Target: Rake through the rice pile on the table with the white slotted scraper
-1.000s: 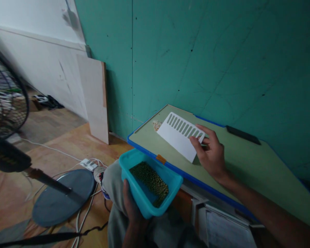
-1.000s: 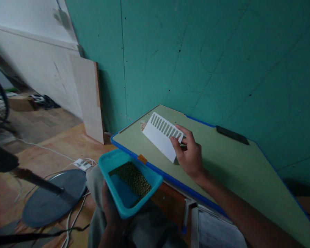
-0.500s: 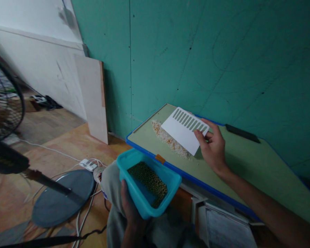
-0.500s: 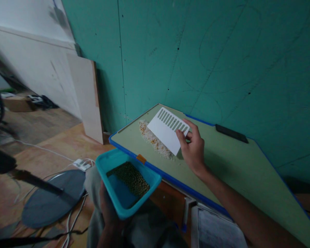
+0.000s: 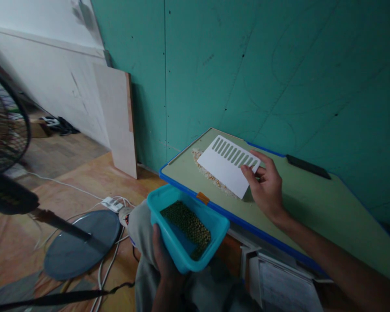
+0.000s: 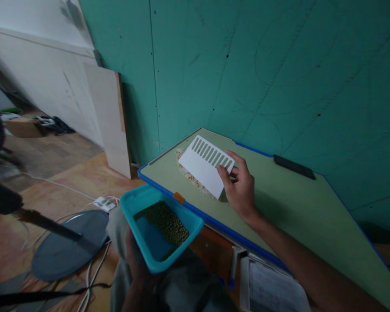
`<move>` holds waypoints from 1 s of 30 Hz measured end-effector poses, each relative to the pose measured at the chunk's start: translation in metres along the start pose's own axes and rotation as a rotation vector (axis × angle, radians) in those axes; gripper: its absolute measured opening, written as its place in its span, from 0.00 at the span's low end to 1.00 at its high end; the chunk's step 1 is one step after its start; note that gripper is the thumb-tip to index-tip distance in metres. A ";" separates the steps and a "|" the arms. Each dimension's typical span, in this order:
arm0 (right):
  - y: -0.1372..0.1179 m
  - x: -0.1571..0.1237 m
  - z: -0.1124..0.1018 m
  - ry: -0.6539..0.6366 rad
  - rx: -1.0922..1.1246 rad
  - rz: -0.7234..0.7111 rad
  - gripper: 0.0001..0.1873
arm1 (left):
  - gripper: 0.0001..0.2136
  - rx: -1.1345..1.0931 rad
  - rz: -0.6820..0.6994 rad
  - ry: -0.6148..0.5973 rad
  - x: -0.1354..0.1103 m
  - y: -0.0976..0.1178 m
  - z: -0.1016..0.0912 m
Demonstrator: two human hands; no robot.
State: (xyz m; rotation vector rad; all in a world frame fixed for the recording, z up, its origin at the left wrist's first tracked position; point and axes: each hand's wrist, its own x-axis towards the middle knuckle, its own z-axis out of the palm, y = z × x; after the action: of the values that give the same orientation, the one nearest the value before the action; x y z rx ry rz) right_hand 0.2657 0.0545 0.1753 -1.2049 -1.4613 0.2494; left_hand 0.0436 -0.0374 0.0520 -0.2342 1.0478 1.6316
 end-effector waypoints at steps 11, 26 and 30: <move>-0.002 -0.003 0.001 -0.003 -0.021 -0.001 0.29 | 0.23 -0.028 -0.099 -0.069 0.003 0.000 -0.001; -0.005 -0.006 0.003 -0.049 -0.014 -0.008 0.30 | 0.17 -0.062 -0.049 -0.035 0.000 0.002 0.001; -0.006 -0.007 0.003 -0.052 0.010 -0.004 0.30 | 0.18 -0.023 -0.037 -0.059 -0.003 0.002 0.002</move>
State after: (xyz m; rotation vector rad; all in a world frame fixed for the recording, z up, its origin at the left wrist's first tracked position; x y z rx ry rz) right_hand 0.2585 0.0481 0.1750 -1.1949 -1.5053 0.2873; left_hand 0.0438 -0.0378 0.0557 -0.2183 0.9750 1.6084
